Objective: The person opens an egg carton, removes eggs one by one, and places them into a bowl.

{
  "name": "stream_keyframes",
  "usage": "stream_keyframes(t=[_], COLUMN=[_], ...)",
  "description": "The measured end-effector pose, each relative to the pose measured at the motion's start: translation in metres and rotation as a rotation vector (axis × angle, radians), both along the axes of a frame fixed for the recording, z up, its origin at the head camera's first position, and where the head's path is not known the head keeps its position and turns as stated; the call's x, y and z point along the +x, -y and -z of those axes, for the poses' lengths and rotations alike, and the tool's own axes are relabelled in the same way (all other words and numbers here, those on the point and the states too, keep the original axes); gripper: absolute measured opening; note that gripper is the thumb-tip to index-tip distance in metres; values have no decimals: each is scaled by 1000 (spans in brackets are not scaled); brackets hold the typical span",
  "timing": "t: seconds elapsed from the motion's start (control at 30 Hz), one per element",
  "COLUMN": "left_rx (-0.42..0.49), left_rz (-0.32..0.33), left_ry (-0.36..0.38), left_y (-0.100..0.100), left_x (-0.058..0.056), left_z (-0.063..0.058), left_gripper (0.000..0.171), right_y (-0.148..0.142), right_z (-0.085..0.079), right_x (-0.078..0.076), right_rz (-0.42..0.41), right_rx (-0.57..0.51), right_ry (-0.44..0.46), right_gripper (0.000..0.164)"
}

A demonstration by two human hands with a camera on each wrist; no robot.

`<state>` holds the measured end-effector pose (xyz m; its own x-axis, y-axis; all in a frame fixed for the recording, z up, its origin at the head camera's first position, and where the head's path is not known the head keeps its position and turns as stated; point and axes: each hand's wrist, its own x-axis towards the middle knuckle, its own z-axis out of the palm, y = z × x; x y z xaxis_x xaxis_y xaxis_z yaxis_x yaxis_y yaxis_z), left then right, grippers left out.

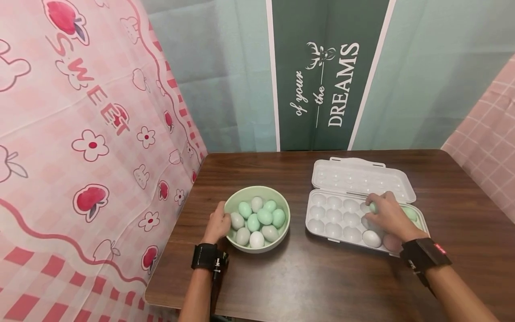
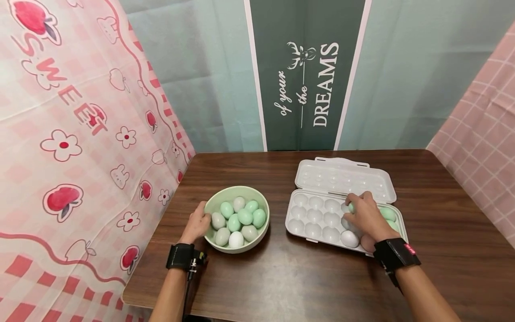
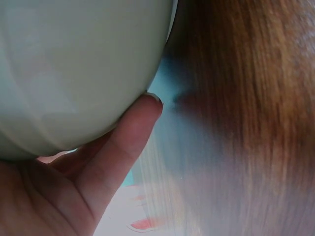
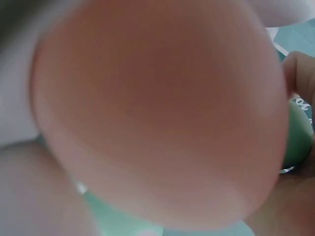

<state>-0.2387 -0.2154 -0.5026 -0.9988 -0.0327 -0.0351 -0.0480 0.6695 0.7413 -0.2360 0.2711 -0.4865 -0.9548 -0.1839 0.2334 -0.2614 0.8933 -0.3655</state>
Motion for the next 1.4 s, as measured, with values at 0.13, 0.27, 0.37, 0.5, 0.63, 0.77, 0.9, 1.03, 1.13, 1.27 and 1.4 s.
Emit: stream_keyframes(t=[0.13,0.27,0.37,0.5,0.63,0.77,0.9,1.03,1.13,1.27,1.4], left_rx=[-1,-2,-1,-6,-9,-4,-4,-9,-4,4,5], left_rz=[6,15,8,1,-5,-16,-9,-1,-11,-12,-10], left_ry=[0,-3,-7,-3,-1,-4,-9,-14,-6,5,11], left_y=[0,0,0,1,2,2,1,0,0,0,0], left_x=[0,0,0,0,2,1,0,-1,-1,-1,-1], left_z=[0,1,0,-1,-1,0,2,3,2,0,0], left_gripper=[42,41,41,41,41,41,41,40,40,41,41], right_y=[3,12,27,53,85,120,153,184,204,222,230], right_z=[-3,-9,-17,-23,-28,-35,-42,-46,-46,-42,-34], right_x=[0,3,3,-2,-8,-14,-17,-15,-12,-8,-7], right_rz=[1,-6,-40,-103,-153,-231,-326,-430,-492,-542,-582], right_rx=[-32,-82,-92,-91,-112,-169,-206,-178,-146,-101,-70], right_ry=[-16,-21,-1,19,47,48,34,11,27,66,99], right_gripper=[26,23,25,28,29,30,29,30,33,36,36])
